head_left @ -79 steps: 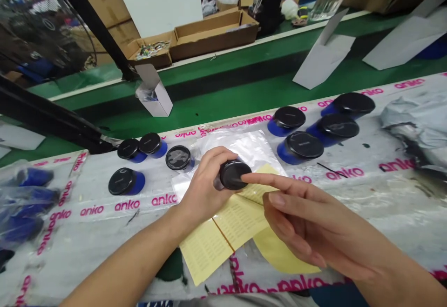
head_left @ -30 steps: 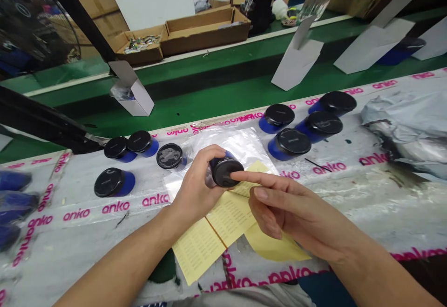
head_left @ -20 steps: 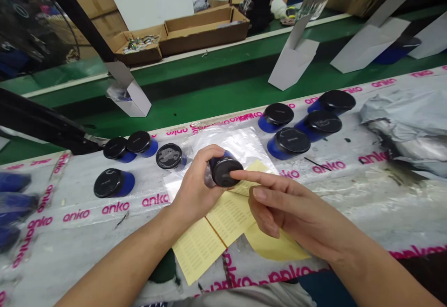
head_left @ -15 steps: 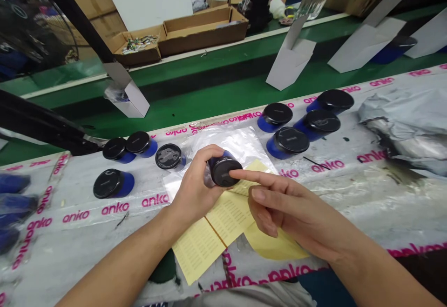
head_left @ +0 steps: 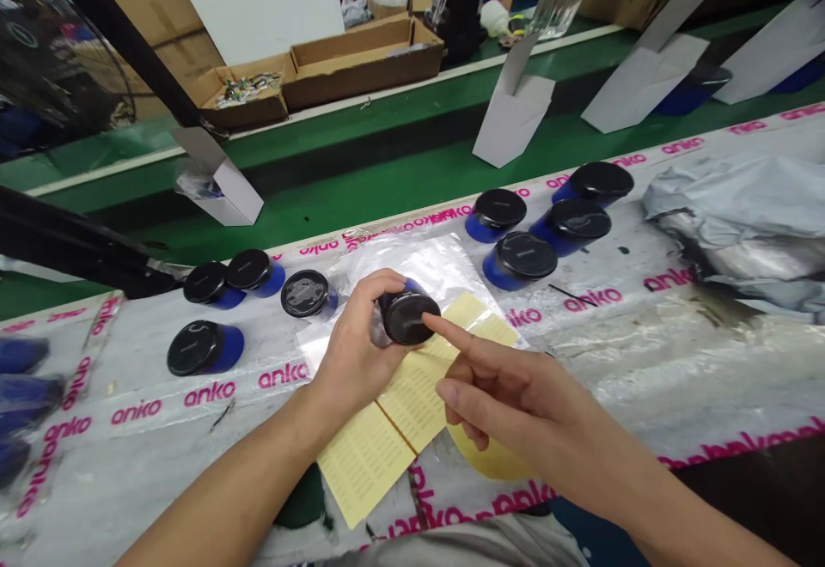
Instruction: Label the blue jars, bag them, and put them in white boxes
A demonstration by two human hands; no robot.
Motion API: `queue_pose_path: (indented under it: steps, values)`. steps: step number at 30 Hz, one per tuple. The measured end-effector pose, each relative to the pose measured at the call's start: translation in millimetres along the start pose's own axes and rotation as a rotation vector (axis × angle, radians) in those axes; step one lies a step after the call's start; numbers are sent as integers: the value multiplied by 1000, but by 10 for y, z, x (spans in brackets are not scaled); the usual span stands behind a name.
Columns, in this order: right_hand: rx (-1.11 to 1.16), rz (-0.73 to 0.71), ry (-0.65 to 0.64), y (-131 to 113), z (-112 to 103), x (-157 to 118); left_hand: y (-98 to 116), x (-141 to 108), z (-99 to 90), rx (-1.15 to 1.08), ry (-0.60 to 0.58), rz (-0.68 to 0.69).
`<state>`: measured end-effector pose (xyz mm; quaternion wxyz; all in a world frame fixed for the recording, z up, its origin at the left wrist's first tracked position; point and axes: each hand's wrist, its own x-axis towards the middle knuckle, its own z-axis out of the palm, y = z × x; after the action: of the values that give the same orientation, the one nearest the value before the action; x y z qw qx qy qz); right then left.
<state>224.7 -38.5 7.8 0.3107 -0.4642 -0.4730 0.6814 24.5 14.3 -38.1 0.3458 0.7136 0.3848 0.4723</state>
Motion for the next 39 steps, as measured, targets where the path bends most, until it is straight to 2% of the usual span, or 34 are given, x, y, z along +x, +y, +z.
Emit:
queue_pose_path:
  steps: [3, 6, 8, 11, 16, 19, 22, 26, 28, 30, 34, 36, 39]
  values:
    - [-146, -154, 123, -63, -28, 38, -5, -2, 2, 16, 5, 7]
    - [-446, -383, 306, -164, -26, 210, -8, -3, 0, 23, 2, 17]
    - [-644, -467, 343, -226, -5, 362, -8, -3, -6, 38, 7, 17]
    - [-732, -508, 275, -272, -1, 525, -9, -1, -11, 63, 24, 8]
    - [-581, -450, 172, -250, -119, 549, -32, 16, 2, 1, 11, -58]
    - [-813, -444, 111, -279, -151, 604, -7, 49, -50, -20, -60, -142]
    - [-1076, -401, 78, -416, -123, 727, 158, 92, -201, 109, -107, -139]
    - [-1152, -404, 84, -641, -118, 890, 555, 146, -533, 334, -58, -69]
    - [-1174, -384, 102, -689, -144, 927, 731, 150, -696, 451, -99, -128]
    - [-1208, -364, 108, -689, -171, 910, 838, 123, -808, 571, -215, -254]
    - [-1218, -571, 197, -619, -157, 697, 813, -26, -834, 637, -437, -418]
    - [-1226, -618, 67, -559, -114, 550, 719, -114, -778, 624, -452, -431]
    - [-1306, -501, -242, -445, -76, 381, 578, -200, -669, 654, -368, -380]
